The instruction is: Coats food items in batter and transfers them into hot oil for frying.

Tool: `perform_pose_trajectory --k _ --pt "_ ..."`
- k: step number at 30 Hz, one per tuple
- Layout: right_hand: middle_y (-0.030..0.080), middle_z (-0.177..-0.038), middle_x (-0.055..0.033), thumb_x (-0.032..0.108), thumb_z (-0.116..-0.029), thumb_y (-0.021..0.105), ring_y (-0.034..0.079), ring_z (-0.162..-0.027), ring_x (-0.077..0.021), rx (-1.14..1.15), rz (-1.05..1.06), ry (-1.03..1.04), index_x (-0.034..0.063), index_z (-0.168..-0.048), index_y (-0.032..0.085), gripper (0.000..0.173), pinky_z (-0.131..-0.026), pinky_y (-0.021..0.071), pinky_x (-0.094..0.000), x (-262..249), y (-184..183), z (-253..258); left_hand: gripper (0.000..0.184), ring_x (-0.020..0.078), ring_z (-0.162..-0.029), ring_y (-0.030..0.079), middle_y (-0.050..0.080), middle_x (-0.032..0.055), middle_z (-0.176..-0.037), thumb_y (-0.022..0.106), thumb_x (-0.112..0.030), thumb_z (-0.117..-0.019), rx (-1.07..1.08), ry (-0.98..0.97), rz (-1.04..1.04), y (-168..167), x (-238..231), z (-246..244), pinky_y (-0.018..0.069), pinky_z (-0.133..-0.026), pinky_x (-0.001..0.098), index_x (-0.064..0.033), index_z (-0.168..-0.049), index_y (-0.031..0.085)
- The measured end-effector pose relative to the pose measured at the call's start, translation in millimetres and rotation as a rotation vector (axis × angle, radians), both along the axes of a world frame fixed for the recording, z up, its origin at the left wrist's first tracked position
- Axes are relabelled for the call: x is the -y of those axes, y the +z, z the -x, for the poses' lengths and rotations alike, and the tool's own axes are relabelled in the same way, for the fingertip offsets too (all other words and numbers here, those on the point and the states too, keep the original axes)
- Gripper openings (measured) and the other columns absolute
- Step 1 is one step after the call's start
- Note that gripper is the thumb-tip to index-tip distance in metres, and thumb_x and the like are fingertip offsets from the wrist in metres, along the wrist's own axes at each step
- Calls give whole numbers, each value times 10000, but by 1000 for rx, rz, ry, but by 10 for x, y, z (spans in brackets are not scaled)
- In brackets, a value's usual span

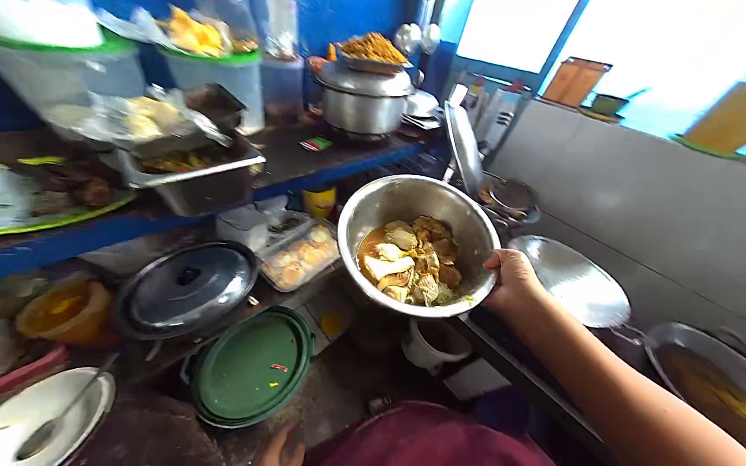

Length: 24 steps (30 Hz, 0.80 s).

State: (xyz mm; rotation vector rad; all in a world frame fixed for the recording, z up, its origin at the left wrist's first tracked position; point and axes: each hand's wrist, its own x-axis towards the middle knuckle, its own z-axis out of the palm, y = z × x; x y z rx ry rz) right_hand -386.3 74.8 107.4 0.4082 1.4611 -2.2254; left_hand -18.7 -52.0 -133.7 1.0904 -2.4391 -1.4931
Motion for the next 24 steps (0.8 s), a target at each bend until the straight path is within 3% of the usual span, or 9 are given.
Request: perform_pose_trajectory --k 3,4,6,8,11,13,18,21,24 --pt "659 -1004 -219 30 -898 466 691 -840 -323 29 -94 -37 42 -1199 509 305 -663 591 -526 -520 -57 -226 788 236 -1275 595 592 172 -1409 602 -530 -944 -532 -41 -376 342 -128 653 500 -1063 401 52 -1457 467" --pt "666 -998 -218 33 -900 469 697 -836 -321 48 -114 -35 35 -1200 517 303 -666 598 -520 -688 -80 -293 1007 220 -1295 583 572 140 -1445 662 -676 -853 -626 -59 -530 508 -201 884 509 -1057 391 41 -1506 394" --pt "678 -946 -205 26 -899 473 707 -793 -302 79 -150 -47 23 -1159 536 268 -641 606 -491 -1000 -122 -431 1245 192 -1243 614 577 92 -1412 780 -732 -701 -714 -26 -823 800 -390 1226 557 -1013 380 -13 -1561 237" --pt "682 -877 -187 5 -884 470 706 -740 -277 106 -162 -69 20 -1105 548 235 -610 603 -459 -1298 -198 -558 985 148 -1076 697 675 55 -1215 809 -526 -755 -723 88 -1008 988 -633 1413 608 -909 339 -65 -1479 325" --pt "682 -846 -173 -10 -896 471 703 -723 -258 153 -124 -103 10 -1094 557 216 -613 601 -435 -1792 -363 -638 286 99 -834 742 759 4 -893 540 -133 -820 -624 167 -993 1175 -1004 1589 630 -750 301 -94 -1097 601" --pt "694 -864 -180 -13 -915 476 710 -739 -259 164 -72 -117 -2 -1120 564 223 -638 608 -431 -2182 -490 -616 254 72 -767 731 752 -21 -815 454 -40 -805 -520 99 -905 1190 -1226 1682 621 -707 280 -120 -962 637" --pt "716 -1026 -176 65 -1020 497 734 -898 -256 74 81 -54 15 -1293 542 281 -790 624 -414 -3268 -739 -435 309 4 -665 680 689 -94 -725 482 36 -729 -361 20 -646 1254 -1956 2050 595 -629 223 -109 -995 546" --pt "725 -1058 -153 225 -1112 366 737 -944 -234 -1 143 -46 24 -1293 546 325 -823 623 -394 -4071 -871 -281 332 -19 -653 671 679 -119 -711 473 63 -730 -331 -14 -612 1311 -2645 2324 589 -621 200 -118 -1002 531" --pt "705 -895 -40 372 -1122 159 680 -758 -127 -135 -90 29 55 -1118 602 544 -679 577 -309 -4970 -1116 -112 352 -13 -673 682 692 -109 -740 473 60 -734 -313 -84 -597 1350 -3323 2587 597 -636 199 -107 -1039 527"
